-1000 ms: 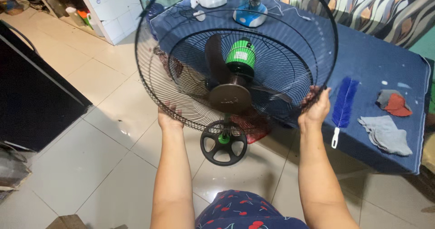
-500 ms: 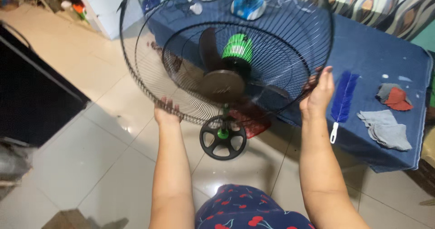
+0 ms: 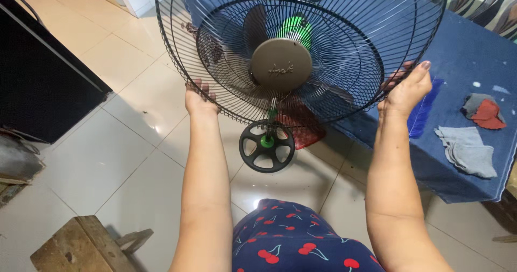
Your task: The person disassembles and reassembles a standing electric fan. They remove the front grille and center cap, then reattach them, repeating the process to ensure proper assembly.
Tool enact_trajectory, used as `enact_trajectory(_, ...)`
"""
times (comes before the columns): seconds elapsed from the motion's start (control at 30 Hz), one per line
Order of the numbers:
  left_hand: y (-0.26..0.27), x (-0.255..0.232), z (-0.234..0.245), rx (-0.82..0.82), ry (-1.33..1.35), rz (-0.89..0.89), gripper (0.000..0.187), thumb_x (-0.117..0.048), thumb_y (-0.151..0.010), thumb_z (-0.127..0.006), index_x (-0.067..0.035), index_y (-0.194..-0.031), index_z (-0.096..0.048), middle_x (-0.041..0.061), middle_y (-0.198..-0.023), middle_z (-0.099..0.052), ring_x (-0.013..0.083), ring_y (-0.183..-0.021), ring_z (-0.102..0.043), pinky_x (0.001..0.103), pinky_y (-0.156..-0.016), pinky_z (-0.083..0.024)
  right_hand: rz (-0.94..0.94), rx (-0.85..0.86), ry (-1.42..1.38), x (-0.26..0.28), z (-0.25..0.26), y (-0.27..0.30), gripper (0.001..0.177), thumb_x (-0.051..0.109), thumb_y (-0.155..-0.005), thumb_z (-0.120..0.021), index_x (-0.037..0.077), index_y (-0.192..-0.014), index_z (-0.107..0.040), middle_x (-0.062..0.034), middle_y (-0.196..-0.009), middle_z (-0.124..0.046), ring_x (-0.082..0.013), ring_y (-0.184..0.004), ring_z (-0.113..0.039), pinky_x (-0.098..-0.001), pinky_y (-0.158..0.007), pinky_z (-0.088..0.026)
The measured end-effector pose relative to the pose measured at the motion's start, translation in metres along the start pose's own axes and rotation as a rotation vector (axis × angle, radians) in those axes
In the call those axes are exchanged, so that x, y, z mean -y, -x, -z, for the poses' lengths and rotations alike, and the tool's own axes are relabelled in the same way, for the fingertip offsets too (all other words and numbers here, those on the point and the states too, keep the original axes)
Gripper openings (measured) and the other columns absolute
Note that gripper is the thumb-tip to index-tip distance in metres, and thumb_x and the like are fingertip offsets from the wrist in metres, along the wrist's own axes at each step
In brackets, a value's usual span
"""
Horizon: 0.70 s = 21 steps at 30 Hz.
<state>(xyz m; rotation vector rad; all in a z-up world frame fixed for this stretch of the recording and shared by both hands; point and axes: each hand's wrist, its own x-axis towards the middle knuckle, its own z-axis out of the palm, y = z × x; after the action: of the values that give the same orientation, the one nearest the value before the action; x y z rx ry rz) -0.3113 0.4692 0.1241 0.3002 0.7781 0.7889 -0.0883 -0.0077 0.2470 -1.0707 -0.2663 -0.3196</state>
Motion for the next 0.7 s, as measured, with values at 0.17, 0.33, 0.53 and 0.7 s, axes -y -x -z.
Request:
enact_trajectory(0.17, 0.011, -0.01, -0.012, 0.024, 0.029, -0.03, 0.029, -0.044, -0.097, -0.054, -0.019, -0.105, -0.067, -0.005, -0.1, -0.063, 0.0109, -0.094, -0.055, 0.035, -0.082, -0.042, 0.022, -0.04, 0.045, 0.005, -0.006, -0.006, 0.044, 0.044, -0.115, -0.04, 0.007, -0.097, -0.055, -0.0009, -0.067, -0.05, -0.0103, -0.049, -0.044, -0.0277, -0.042, -0.039)
enact_trajectory(0.33, 0.021, 0.0, -0.017, 0.248, 0.14, -0.272, 0.038, -0.043, -0.106, -0.046, -0.011, -0.106, -0.066, 0.003, -0.106, -0.068, 0.0151, -0.093, -0.063, 0.035, -0.084, -0.049, -0.008, -0.037, -0.023, 0.013, -0.015, -0.013, 0.043, 0.046, -0.112, -0.041, 0.009, -0.094, -0.053, 0.0014, -0.06, -0.041, -0.0097, -0.042, -0.034, -0.0286, -0.037, -0.032)
enact_trajectory(0.53, 0.067, 0.021, -0.018, 0.344, 0.155, -0.231, 0.038, -0.048, -0.107, -0.048, -0.014, -0.11, -0.064, 0.0, -0.095, -0.069, 0.0165, -0.081, -0.061, 0.033, -0.076, -0.049, 0.004, 0.0, -0.037, 0.016, -0.021, -0.015, 0.044, 0.047, -0.114, -0.043, 0.008, -0.097, -0.053, 0.0018, -0.065, -0.043, -0.0091, -0.047, -0.034, -0.0276, -0.041, -0.027)
enact_trajectory(0.7, 0.111, -0.004, -0.027, 0.262, 0.06, -0.078, 0.045, -0.065, -0.096, -0.044, -0.022, -0.098, -0.057, -0.002, -0.069, -0.055, 0.0182, -0.062, -0.056, 0.037, -0.053, -0.043, -0.017, 0.042, -0.152, 0.018, -0.023, -0.01, 0.04, 0.044, -0.114, -0.047, 0.008, -0.096, -0.053, -0.0015, -0.067, -0.045, -0.0129, -0.05, -0.039, -0.0311, -0.044, -0.035)
